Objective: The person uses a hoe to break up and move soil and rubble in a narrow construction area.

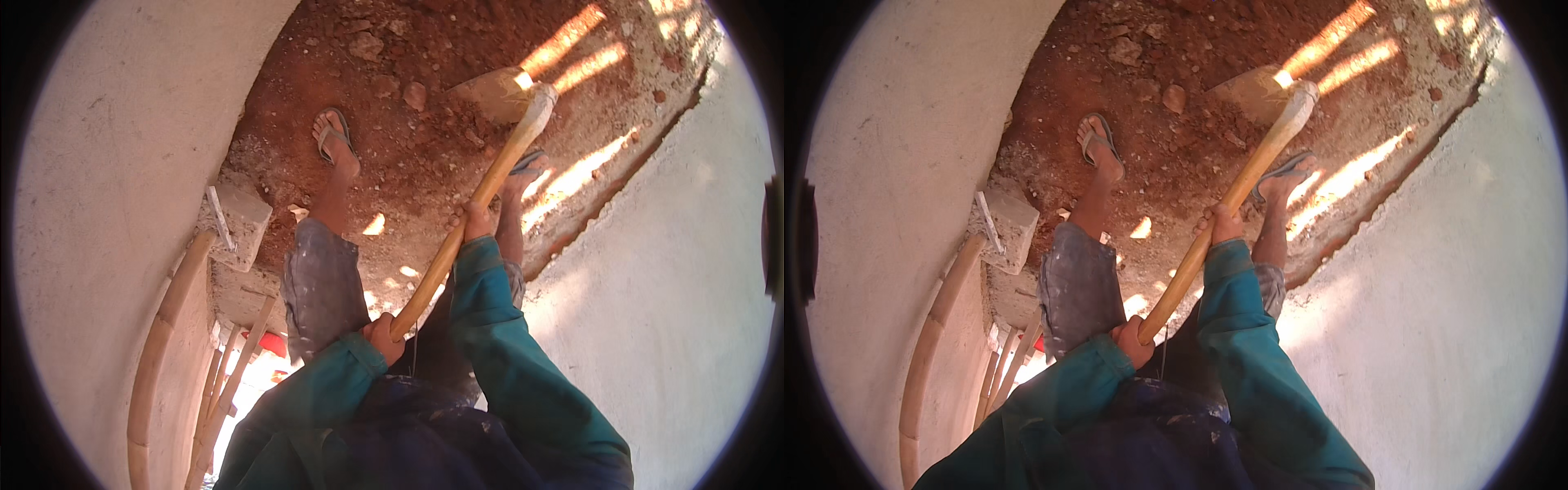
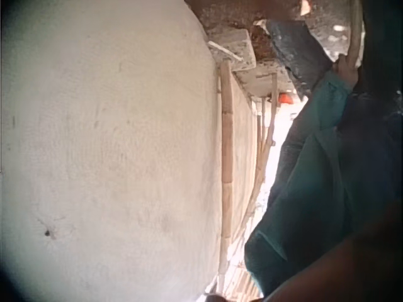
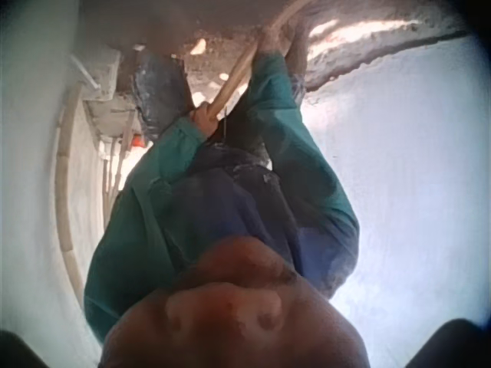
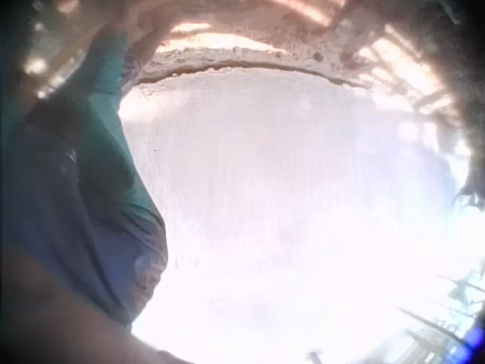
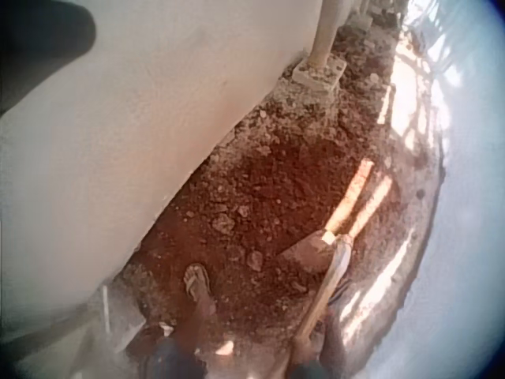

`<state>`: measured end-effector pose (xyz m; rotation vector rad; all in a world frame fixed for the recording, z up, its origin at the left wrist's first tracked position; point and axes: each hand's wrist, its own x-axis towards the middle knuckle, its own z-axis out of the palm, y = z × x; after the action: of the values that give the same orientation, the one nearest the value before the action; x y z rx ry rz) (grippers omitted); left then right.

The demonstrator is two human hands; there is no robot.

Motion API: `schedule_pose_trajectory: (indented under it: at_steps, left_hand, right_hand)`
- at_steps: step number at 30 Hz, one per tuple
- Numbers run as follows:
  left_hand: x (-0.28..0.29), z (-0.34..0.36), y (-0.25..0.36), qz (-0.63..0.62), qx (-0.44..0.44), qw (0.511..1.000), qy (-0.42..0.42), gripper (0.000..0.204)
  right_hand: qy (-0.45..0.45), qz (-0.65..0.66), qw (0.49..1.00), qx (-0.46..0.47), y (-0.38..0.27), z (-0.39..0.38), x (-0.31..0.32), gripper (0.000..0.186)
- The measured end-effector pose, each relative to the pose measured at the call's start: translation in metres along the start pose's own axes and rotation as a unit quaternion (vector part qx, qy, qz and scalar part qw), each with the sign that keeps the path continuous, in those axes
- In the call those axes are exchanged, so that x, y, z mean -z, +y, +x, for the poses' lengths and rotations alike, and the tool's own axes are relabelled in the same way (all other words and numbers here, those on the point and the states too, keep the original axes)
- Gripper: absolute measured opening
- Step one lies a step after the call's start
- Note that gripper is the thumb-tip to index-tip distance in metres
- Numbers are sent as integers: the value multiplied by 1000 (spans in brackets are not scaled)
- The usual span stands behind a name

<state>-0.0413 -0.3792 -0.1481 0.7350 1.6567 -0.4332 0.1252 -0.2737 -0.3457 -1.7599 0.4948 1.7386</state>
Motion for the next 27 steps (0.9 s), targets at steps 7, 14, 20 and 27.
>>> schedule_pose_trajectory:
  at_steps: [7, 14, 20, 27]
  left_hand:
    - [18, 74, 82, -19, -270, 954, 129, 22]
    - [60, 192, 280, -117, -464, 868, 133, 29]
    - [41, 188, 130, -69, -243, 964, 87, 31]
    - [12, 29, 31, -35, 26, 998, 37, 26]
  right_hand:
    - [-121, 30, 964, 235, -160, -33, -47, 12]
    - [-146, -32, 876, 459, -403, -29, -119, 13]
    - [-30, -99, 924, 369, -219, 60, -110, 24]
    - [-5, -112, 993, 46, -20, 60, -44, 17]
